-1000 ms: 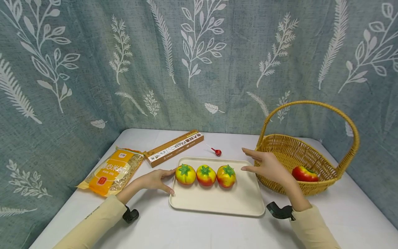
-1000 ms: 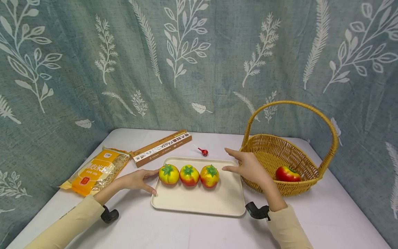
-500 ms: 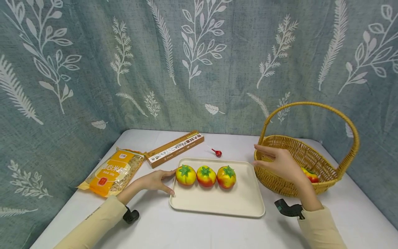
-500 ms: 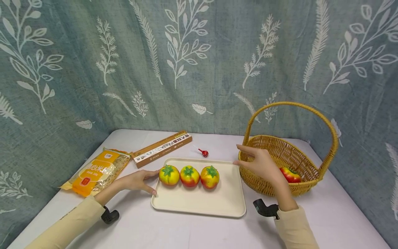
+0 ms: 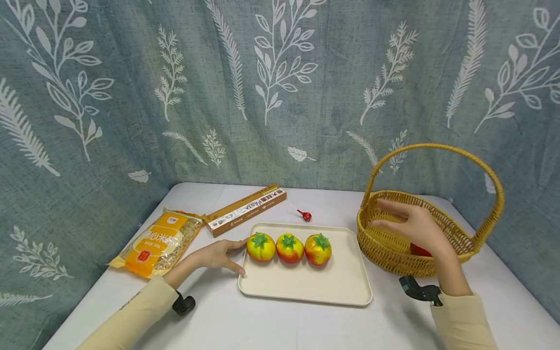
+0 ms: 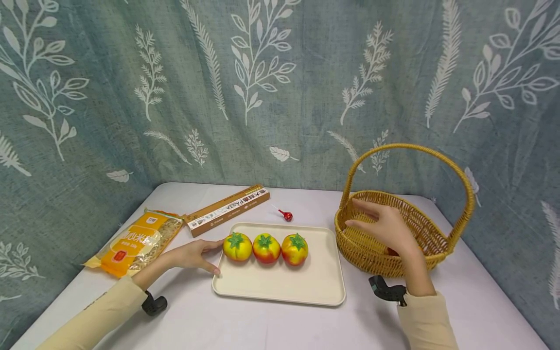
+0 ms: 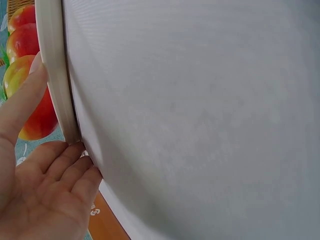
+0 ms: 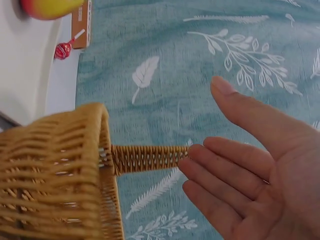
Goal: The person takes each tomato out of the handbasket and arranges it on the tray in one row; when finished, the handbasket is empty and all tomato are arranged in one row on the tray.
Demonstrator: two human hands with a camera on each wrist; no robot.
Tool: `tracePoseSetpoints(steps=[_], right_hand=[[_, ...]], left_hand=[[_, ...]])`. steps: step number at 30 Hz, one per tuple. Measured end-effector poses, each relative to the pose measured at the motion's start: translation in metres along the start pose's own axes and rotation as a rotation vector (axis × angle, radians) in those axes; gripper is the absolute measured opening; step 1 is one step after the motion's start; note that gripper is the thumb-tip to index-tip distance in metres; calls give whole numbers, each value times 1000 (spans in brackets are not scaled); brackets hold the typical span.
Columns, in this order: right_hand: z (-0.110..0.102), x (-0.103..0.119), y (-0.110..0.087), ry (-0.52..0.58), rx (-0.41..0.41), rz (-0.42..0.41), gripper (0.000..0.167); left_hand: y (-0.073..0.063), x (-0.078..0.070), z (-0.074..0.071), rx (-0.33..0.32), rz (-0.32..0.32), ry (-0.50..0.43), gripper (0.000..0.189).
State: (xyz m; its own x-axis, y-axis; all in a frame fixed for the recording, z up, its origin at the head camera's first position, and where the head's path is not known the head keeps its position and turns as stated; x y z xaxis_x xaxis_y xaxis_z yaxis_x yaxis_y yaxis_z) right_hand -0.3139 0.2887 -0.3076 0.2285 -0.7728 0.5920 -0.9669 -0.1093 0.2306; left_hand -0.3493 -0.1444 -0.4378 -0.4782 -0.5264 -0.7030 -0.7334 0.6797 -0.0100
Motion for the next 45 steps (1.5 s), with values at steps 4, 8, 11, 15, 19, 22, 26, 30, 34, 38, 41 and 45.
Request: tracePoseSetpoints(steps=[4,8,11,15,19,22,26,30,34,38,41,45], right_hand=[[-6,-7,0,2,-6,16,59],[-10,-18,0,-10,12,64,62],[-13,-28,0,-15,28,113,67],[-17,-37,0,-23,48,168,73],[-18,-46,-1,-58,62,195,76],[-19,-53,-1,-80,68,211,78],[-20,-62,0,-115,79,218,80],[-22,-69,1,-166,95,221,80],[-24,-77,0,-208,111,224,79],[-27,-83,-2,-234,129,218,77],[-29,-87,-3,-259,142,214,76],[-31,-89,-3,-260,174,207,75]], left_hand=[[0,0,0,-1,2,3,94],[0,1,-1,-1,14,4,94],[0,1,-1,0,20,6,94],[0,0,-1,-1,25,11,94],[0,-1,-1,-1,21,1,94],[0,-2,-1,2,18,-2,94],[0,-1,-1,-2,18,5,93],[-1,-1,0,-2,18,3,93],[-1,-1,0,2,18,2,93],[-1,-1,0,5,25,7,92],[-1,-2,0,7,30,8,93],[0,-2,0,6,28,14,93]])
Point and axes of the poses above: each hand's wrist, its own y-axis towards the middle knuckle, its own z-axis out of the palm, x = y × z, the point moved 6 cm from there along y, towards the middle knuckle, and after that the axes turned 11 degrees about z, right-handed, at the moved point
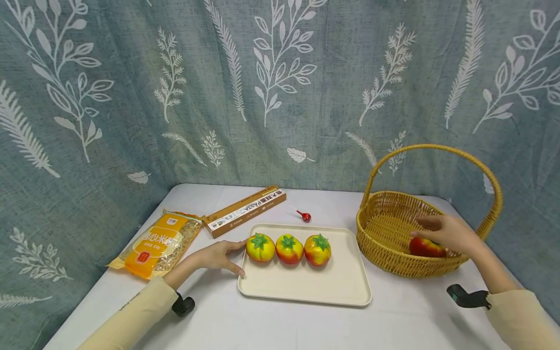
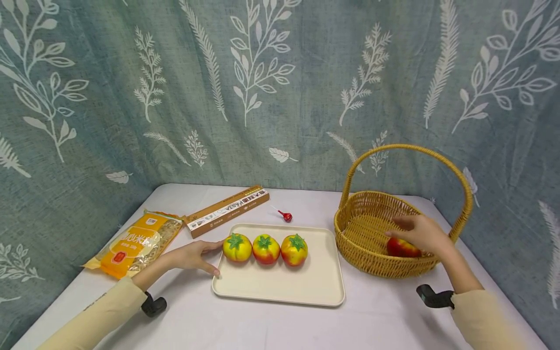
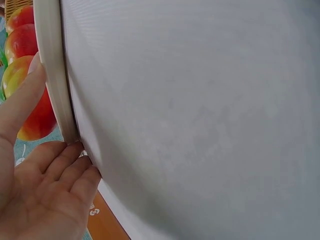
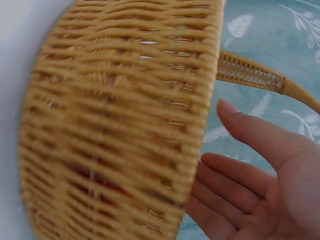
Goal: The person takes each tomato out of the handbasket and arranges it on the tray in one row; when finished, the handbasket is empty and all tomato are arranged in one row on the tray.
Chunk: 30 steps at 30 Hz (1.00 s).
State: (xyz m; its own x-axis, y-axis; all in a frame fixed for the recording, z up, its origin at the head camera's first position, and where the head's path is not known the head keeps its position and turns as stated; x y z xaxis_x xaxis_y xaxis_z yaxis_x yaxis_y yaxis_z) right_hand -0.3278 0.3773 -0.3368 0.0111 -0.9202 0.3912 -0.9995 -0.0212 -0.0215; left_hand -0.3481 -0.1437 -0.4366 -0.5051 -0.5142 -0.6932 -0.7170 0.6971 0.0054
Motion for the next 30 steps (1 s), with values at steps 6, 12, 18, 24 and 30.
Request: tracePoseSetpoints(steps=[6,12,18,24,30], right_hand=[[-3,-3,4,-4,66,15,72],[-8,-6,11,-76,56,20,67],[-3,-16,15,-82,83,41,57],[-2,-22,16,-86,109,70,56],[-2,-26,16,-107,162,118,67]], left_hand=[[0,1,1,1,-3,9,93],[0,1,0,-5,-6,6,93],[1,0,-1,0,-5,7,93],[1,1,0,0,-8,-4,94],[1,1,0,-5,-13,-8,94]])
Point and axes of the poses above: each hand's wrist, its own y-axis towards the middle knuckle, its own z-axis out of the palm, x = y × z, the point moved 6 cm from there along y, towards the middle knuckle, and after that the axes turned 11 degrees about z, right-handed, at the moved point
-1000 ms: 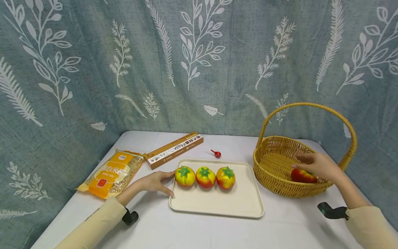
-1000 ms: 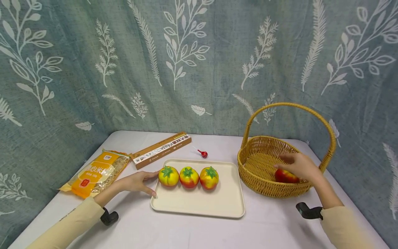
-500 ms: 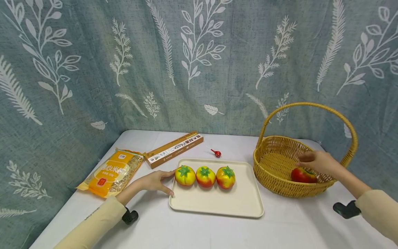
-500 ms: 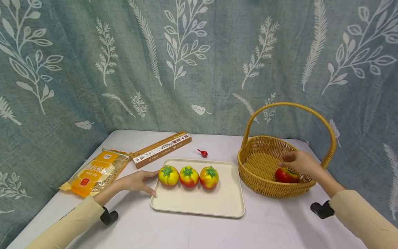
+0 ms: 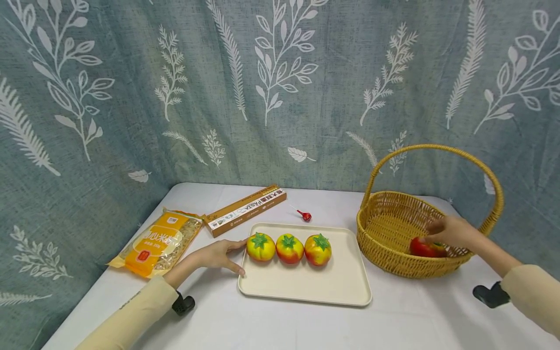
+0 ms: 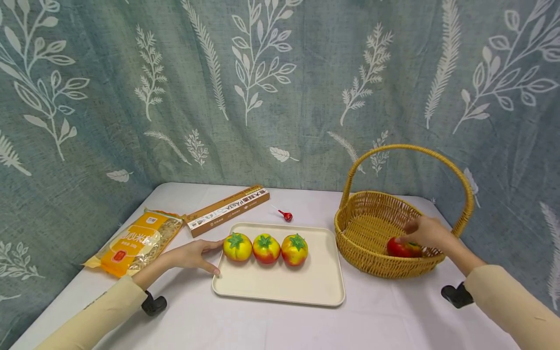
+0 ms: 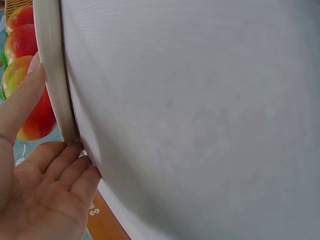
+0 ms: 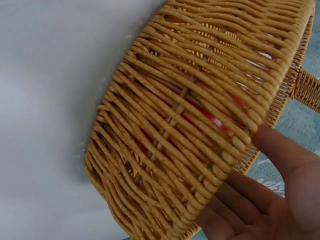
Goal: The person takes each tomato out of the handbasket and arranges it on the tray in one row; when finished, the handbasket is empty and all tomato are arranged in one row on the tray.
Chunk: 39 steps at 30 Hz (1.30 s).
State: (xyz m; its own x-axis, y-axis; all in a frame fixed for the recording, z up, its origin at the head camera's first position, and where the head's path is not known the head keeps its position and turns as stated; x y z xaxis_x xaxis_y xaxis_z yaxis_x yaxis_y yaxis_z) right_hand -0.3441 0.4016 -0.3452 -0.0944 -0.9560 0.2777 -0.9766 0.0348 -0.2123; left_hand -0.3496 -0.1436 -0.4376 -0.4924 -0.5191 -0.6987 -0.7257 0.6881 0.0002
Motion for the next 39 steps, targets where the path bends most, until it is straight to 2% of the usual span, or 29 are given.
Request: tracePoseSetpoints(steps=[6,15,19,30,34,39], right_hand=[[4,-2,0,-22,45,17,79],[11,2,-2,9,83,-16,67],[12,4,-3,23,88,-21,66],[9,11,-4,-16,71,-55,71],[1,18,-4,-50,59,-72,73],[-11,30,-7,-97,3,-96,74]], left_hand=[[0,0,0,-1,-1,1,94],[0,0,0,1,5,-2,94],[0,0,0,1,3,-4,94],[0,0,0,2,5,0,94],[0,0,0,3,3,4,94],[0,0,0,4,9,2,94]])
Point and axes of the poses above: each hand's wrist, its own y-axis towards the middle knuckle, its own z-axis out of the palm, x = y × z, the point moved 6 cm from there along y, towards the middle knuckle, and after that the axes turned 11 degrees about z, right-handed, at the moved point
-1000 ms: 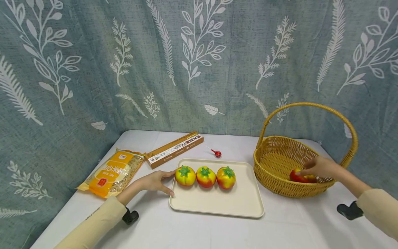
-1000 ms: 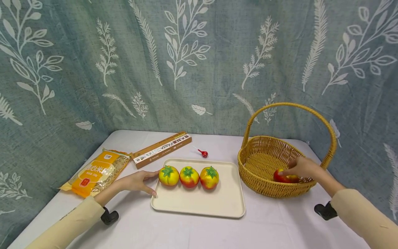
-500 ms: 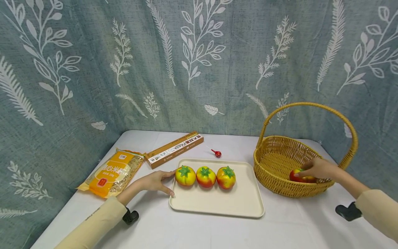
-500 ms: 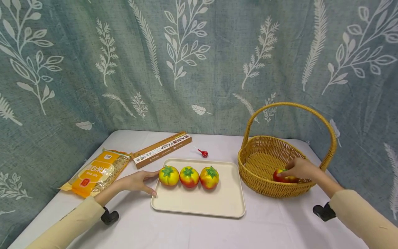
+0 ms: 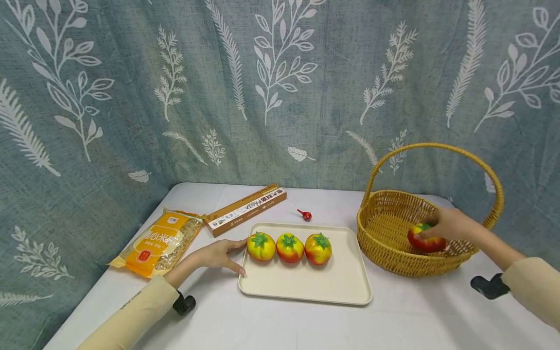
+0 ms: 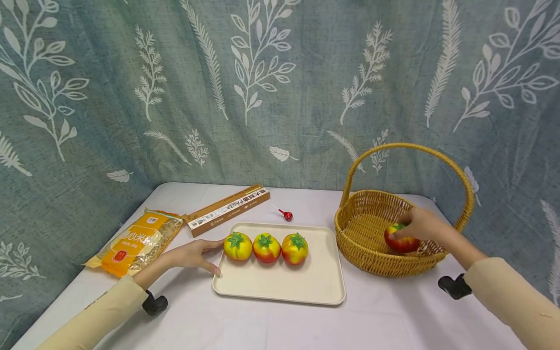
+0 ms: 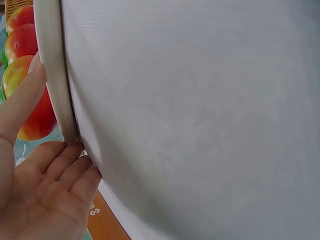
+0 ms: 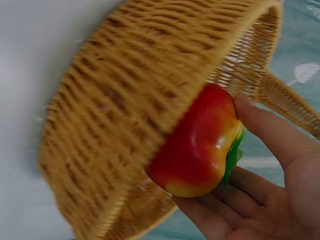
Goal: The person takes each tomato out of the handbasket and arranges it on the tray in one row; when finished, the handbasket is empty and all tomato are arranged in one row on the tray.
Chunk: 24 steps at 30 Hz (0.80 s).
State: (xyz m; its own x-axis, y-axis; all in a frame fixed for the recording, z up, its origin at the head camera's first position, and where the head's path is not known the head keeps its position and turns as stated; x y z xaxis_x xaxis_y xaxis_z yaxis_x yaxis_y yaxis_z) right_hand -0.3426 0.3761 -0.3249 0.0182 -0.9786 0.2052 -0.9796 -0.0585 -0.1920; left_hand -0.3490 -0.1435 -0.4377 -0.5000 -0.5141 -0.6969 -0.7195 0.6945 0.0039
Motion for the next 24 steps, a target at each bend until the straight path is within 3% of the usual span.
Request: tracePoseSetpoints(steps=[6,15,24], right_hand=[[-13,15,-6,-1,-79,-50,71],[-21,33,-16,13,-133,-65,72],[-15,49,-31,126,-163,-48,79]], left_hand=[[0,0,-1,2,-2,6,94],[-1,0,-1,2,-1,4,94],[-1,-3,-1,-4,20,-7,91]])
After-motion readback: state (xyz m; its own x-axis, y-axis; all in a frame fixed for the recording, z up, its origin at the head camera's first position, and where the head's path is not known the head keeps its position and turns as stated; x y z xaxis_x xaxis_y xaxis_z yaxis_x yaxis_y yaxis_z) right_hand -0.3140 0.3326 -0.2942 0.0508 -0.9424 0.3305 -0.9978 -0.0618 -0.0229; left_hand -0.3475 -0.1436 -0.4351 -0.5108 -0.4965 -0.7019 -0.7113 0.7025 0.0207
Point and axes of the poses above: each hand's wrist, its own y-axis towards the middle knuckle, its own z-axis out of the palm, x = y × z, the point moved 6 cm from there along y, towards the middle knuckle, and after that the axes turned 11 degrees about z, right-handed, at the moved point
